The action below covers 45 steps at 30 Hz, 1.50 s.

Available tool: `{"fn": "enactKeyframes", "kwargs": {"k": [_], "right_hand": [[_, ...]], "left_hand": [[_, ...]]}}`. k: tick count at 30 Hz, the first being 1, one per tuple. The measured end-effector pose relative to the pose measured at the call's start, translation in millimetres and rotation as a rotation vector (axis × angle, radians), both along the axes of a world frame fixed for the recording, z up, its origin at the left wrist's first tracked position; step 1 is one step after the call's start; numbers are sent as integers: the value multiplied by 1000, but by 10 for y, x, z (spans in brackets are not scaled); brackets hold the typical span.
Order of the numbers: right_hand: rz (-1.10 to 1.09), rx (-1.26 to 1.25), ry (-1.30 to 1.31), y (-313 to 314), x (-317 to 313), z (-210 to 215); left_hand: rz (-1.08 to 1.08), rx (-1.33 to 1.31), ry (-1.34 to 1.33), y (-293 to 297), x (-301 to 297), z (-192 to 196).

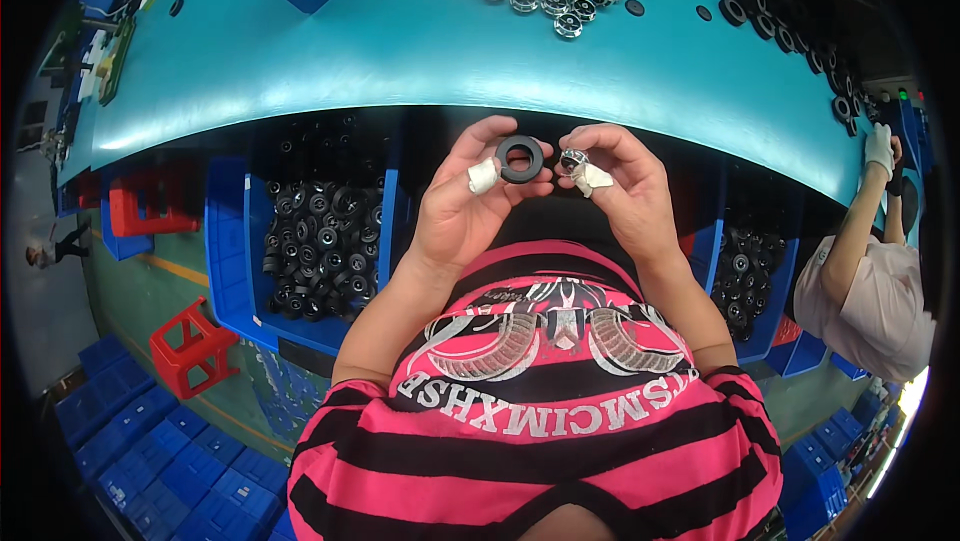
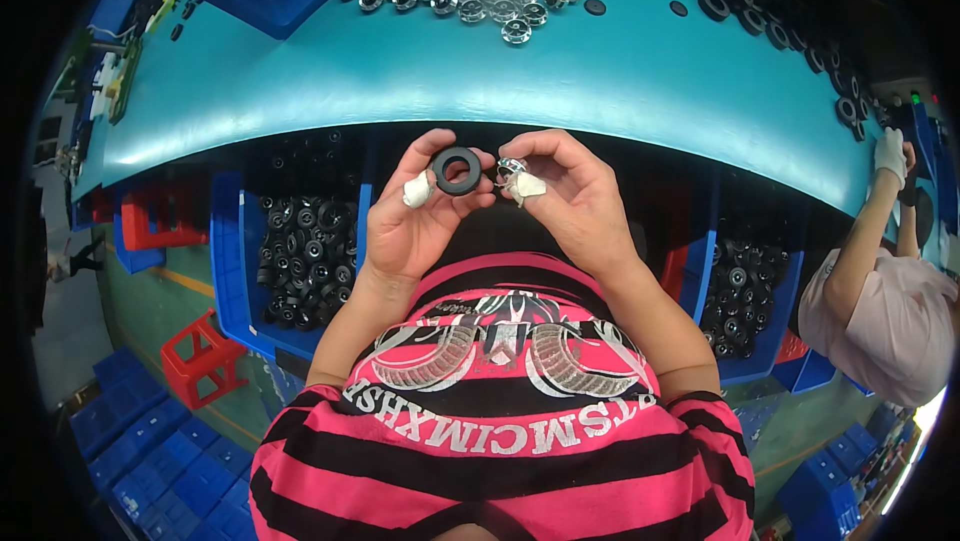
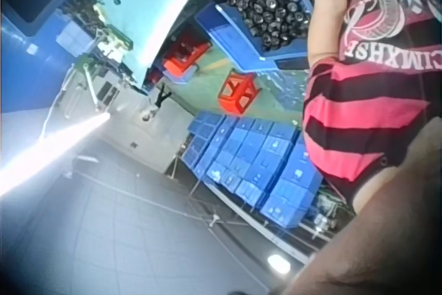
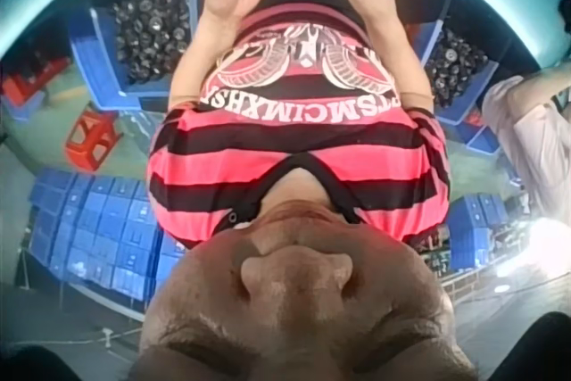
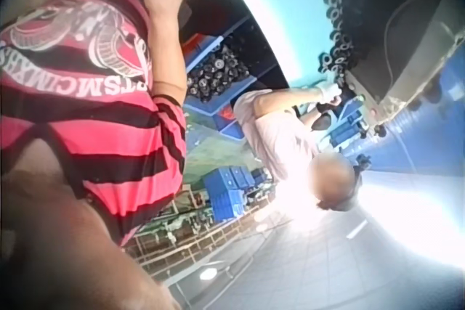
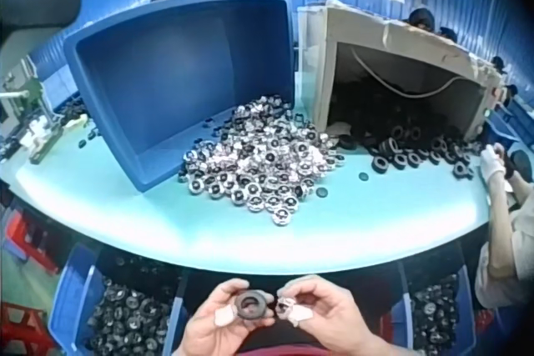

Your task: Assembling small metal components into black plastic ring housings at a production workstation.

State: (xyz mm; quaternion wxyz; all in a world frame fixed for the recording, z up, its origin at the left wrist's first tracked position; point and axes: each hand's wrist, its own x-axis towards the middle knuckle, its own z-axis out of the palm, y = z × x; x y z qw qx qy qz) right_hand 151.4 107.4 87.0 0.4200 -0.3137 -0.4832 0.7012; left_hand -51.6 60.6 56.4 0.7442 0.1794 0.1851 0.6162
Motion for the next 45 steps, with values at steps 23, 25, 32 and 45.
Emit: {"fn": "enactKeyframes", "kwargs": {"k": [23, 25, 32, 45], "right_hand": [[-47, -15, -64, -58, -68, -60], [-98, 99, -145, -59, -76, -79], [-141, 325, -307, -57, -130, -22], [-196, 747, -682, -36, -147, -6]], "left_hand": [[-4, -224, -166, -57, 31, -206], [-18, -232, -141, -50, 41, -193], [2, -217, -112, -65, 64, -231], [3, -153, 329, -77, 198, -32]]}}
